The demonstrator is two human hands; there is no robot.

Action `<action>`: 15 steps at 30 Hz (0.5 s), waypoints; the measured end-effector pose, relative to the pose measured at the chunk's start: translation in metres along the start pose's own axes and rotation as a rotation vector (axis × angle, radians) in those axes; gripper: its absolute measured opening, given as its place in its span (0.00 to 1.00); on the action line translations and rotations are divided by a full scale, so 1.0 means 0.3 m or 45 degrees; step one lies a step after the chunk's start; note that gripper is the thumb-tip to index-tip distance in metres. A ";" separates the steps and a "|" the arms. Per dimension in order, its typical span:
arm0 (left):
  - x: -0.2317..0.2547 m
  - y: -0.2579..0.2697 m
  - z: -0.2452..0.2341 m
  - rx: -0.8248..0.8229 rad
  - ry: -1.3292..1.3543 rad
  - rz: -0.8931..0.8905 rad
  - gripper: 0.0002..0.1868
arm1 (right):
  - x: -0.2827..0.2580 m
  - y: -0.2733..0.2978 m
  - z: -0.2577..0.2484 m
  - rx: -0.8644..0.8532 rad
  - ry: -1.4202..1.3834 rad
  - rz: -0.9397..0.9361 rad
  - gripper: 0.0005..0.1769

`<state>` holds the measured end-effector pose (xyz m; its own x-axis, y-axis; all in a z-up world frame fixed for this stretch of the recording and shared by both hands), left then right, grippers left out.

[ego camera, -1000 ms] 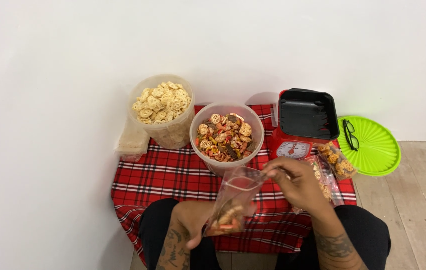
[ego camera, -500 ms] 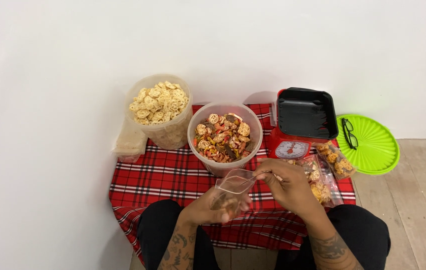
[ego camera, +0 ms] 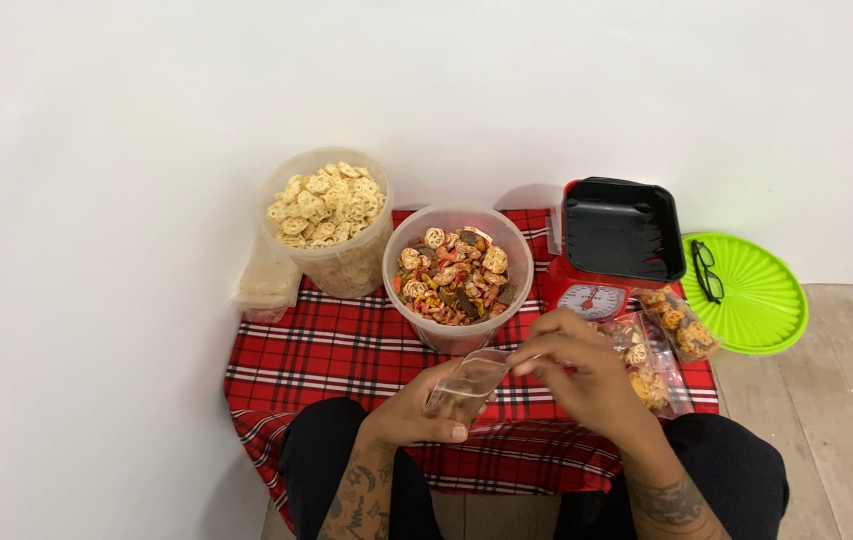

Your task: Portioning snacks from a large container into small plastic bags using a spoon and weighing them.

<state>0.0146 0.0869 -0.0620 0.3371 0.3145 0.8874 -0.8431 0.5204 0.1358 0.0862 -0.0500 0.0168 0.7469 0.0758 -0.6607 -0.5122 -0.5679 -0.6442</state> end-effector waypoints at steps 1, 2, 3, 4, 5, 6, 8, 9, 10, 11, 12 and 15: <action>-0.022 0.004 -0.018 0.005 0.000 0.001 0.50 | -0.002 0.001 -0.002 -0.002 -0.004 -0.002 0.09; -0.044 0.002 -0.039 0.017 0.042 0.001 0.48 | 0.001 0.004 -0.025 0.073 -0.035 0.013 0.04; -0.066 -0.002 -0.059 0.029 0.085 0.001 0.46 | 0.004 0.007 -0.049 0.147 -0.066 0.029 0.04; -0.047 -0.005 -0.041 0.028 0.085 0.002 0.46 | -0.009 0.000 -0.056 0.147 -0.064 0.028 0.04; -0.007 -0.004 -0.018 0.062 -0.130 0.091 0.48 | -0.016 -0.007 -0.045 0.068 -0.065 0.054 0.04; 0.033 -0.001 0.006 0.096 -0.349 0.180 0.56 | -0.023 -0.015 -0.034 -0.009 -0.065 0.077 0.05; -0.006 -0.015 -0.019 0.141 -0.332 0.118 0.50 | 0.001 0.002 -0.050 0.070 -0.068 0.066 0.06; -0.033 -0.020 -0.039 0.189 -0.312 0.057 0.45 | 0.012 0.012 -0.064 0.145 -0.072 0.057 0.06; -0.024 -0.020 -0.034 0.191 -0.311 0.059 0.45 | 0.012 0.012 -0.063 0.142 -0.073 0.057 0.06; -0.035 -0.024 -0.029 0.118 -0.065 -0.012 0.55 | 0.012 0.012 -0.070 0.172 -0.062 0.057 0.06; -0.044 -0.031 -0.018 0.041 0.180 -0.080 0.66 | 0.012 0.011 -0.081 0.202 -0.047 0.056 0.06; -0.069 -0.038 -0.035 0.069 0.134 -0.097 0.68 | -0.013 -0.015 0.005 0.000 -0.127 0.062 0.06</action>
<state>0.0216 0.0826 -0.0866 0.4404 0.3591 0.8228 -0.8341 0.5028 0.2270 0.0850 -0.0466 0.0218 0.6751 0.1293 -0.7263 -0.5468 -0.5731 -0.6103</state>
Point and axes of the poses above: each hand's wrist, its own y-axis away from the middle knuckle, its own z-axis out of the palm, x = y × z, the point moved 9 cm from there along -y, towards the middle knuckle, and after that the axes turned 14 degrees about -z, right-handed, at the moved point
